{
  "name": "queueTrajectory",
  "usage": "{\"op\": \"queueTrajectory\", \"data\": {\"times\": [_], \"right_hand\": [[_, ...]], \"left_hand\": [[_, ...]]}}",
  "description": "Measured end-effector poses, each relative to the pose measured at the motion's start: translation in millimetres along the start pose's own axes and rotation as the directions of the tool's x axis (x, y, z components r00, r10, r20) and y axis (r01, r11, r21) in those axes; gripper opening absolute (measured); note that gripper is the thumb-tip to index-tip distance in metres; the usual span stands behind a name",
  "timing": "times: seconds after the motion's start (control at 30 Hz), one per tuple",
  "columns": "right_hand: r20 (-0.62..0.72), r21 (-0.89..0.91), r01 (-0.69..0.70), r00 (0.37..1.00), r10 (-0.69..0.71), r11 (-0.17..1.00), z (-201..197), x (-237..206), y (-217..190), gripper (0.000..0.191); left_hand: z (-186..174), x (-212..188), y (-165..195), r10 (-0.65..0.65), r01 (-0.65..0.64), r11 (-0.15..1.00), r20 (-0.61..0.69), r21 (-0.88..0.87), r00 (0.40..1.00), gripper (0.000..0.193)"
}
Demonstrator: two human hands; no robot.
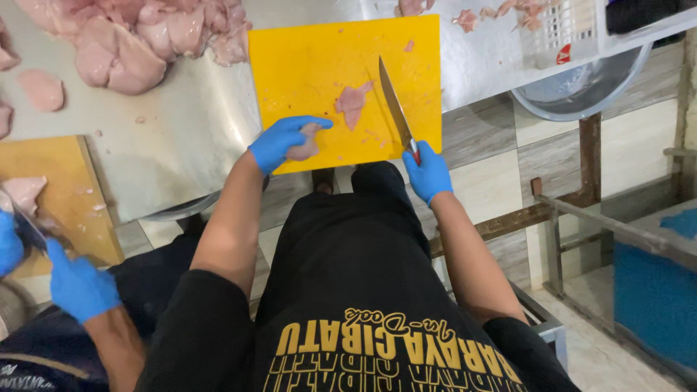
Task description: The person cuts raw chicken pieces on a yellow cutting board with a knife, trimming and slicing each piece, then moves finished pieces aside onto the stainless steel table and picks up the next piece to continue cutting.
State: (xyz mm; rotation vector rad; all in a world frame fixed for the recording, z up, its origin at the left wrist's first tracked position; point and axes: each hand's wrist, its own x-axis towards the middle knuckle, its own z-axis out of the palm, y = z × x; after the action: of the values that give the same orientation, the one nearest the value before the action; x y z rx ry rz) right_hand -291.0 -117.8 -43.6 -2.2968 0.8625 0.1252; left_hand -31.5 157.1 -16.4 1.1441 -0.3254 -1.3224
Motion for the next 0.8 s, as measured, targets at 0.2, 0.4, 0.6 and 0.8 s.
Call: {"op": "queueTrajectory", "data": {"times": [0.2,0.4,0.6,0.8], "right_hand": [[0.189,0.473,-0.278,0.959,0.212,0.836,-1,5,48,0.022],[0.278,0.533,-0.326,0.939,0.202,0.781,-29,29,78,0.017],[0.244,0.407,-0.257,0.955,0.167,0.876,-53,58,102,0.017],[0.251,0.326,-0.153,0.965,0.071,0.933,-54,99,108,0.025]], "left_hand": [[11,45,81,0.404,-0.401,0.914,-0.031,0.063,0.914,0.057],[-50,167,122,0.396,-0.434,0.900,-0.490,0.039,0.777,0.064],[-41,158,48,0.513,0.231,0.645,-0.637,0.728,0.576,0.036],[38,115,14,0.262,0.357,0.433,-0.495,0.828,0.828,0.071]]}}
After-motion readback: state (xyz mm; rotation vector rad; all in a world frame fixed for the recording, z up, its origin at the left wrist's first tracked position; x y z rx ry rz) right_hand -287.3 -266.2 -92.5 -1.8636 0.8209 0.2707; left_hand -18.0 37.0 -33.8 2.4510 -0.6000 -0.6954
